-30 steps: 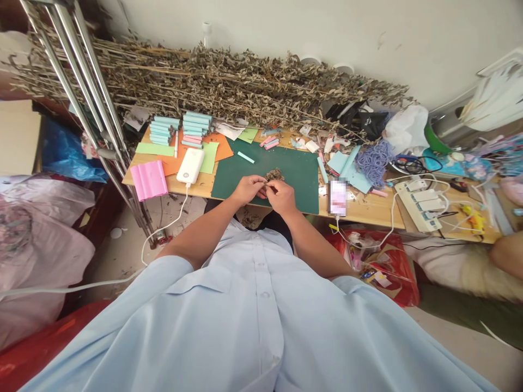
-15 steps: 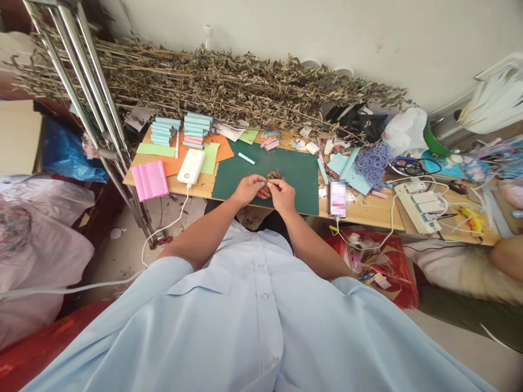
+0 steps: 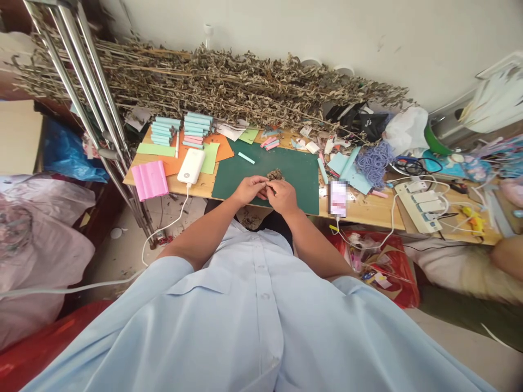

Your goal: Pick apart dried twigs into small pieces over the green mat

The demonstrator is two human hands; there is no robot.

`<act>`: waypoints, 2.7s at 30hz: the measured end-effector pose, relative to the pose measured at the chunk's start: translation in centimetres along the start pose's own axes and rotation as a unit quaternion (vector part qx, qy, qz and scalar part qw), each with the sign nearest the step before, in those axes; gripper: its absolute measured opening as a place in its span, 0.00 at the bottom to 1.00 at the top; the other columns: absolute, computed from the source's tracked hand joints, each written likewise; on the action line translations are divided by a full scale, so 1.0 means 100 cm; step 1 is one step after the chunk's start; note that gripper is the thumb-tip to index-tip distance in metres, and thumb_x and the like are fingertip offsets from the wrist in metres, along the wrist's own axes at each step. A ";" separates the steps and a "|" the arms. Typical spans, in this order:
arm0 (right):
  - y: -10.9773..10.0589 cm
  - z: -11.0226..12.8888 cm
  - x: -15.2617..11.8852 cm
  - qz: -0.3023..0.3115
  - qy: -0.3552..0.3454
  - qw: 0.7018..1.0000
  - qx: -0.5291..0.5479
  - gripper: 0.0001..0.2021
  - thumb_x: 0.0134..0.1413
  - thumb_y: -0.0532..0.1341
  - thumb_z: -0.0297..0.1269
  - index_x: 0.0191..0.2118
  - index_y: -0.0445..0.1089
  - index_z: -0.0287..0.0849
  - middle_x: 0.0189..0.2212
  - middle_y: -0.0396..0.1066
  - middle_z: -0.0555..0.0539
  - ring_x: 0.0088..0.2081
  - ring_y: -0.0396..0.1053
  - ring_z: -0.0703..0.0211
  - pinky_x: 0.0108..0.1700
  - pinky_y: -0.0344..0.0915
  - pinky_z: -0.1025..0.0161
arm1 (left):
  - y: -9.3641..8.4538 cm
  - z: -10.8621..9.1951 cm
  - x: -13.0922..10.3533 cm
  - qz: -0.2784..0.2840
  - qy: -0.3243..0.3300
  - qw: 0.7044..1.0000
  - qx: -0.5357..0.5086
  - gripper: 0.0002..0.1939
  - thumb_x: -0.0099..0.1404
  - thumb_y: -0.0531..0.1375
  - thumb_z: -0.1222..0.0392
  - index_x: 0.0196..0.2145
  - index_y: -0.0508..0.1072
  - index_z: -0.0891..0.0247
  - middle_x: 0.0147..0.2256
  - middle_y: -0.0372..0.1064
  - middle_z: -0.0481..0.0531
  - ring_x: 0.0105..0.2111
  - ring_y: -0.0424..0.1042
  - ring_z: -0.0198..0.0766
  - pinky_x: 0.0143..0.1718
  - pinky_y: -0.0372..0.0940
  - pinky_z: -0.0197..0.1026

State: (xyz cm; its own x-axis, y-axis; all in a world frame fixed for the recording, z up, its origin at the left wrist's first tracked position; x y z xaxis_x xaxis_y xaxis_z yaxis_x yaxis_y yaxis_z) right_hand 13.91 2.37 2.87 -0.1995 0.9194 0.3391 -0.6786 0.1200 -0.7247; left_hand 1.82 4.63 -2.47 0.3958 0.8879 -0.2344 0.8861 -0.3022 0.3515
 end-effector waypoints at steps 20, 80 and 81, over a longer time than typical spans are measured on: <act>0.008 -0.044 -0.006 -0.141 0.260 0.918 0.266 0.17 0.54 0.64 0.48 0.43 0.79 0.42 0.37 0.81 0.43 0.38 0.79 0.53 0.44 0.77 0.54 | -0.001 0.000 0.001 -0.013 -0.011 0.999 -0.048 0.13 0.67 0.67 0.59 0.43 0.72 0.70 0.29 0.79 0.57 0.27 0.81 0.40 0.30 0.75 0.37; 0.001 -0.018 -0.008 -0.045 0.152 0.981 0.115 0.08 0.52 0.63 0.38 0.35 0.80 0.45 0.32 0.81 0.46 0.35 0.78 0.52 0.43 0.76 0.56 | 0.004 -0.002 -0.004 0.007 -0.004 0.999 0.040 0.06 0.66 0.61 0.68 0.41 0.74 0.72 0.24 0.76 0.52 0.24 0.79 0.38 0.28 0.74 0.37; 0.006 -0.025 -0.009 -0.046 0.186 0.968 0.163 0.09 0.50 0.64 0.40 0.34 0.80 0.44 0.30 0.81 0.47 0.33 0.78 0.52 0.41 0.76 0.56 | 0.004 -0.002 -0.004 0.011 -0.004 0.999 0.035 0.06 0.66 0.62 0.67 0.40 0.74 0.72 0.24 0.76 0.53 0.24 0.79 0.39 0.28 0.74 0.37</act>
State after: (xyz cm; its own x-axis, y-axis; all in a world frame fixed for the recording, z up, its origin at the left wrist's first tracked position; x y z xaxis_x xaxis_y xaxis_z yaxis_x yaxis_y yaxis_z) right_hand 15.42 2.55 0.64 0.0997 0.9889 0.1105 -0.8806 0.1394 -0.4529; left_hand 1.97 4.22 -2.00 0.4166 0.8785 -0.2339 0.8919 -0.3452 0.2921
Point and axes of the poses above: each hand's wrist, its own x-axis towards the middle knuckle, its own y-axis out of the palm, z = x × y, the point moved 8 cm from there along x, towards the middle knuckle
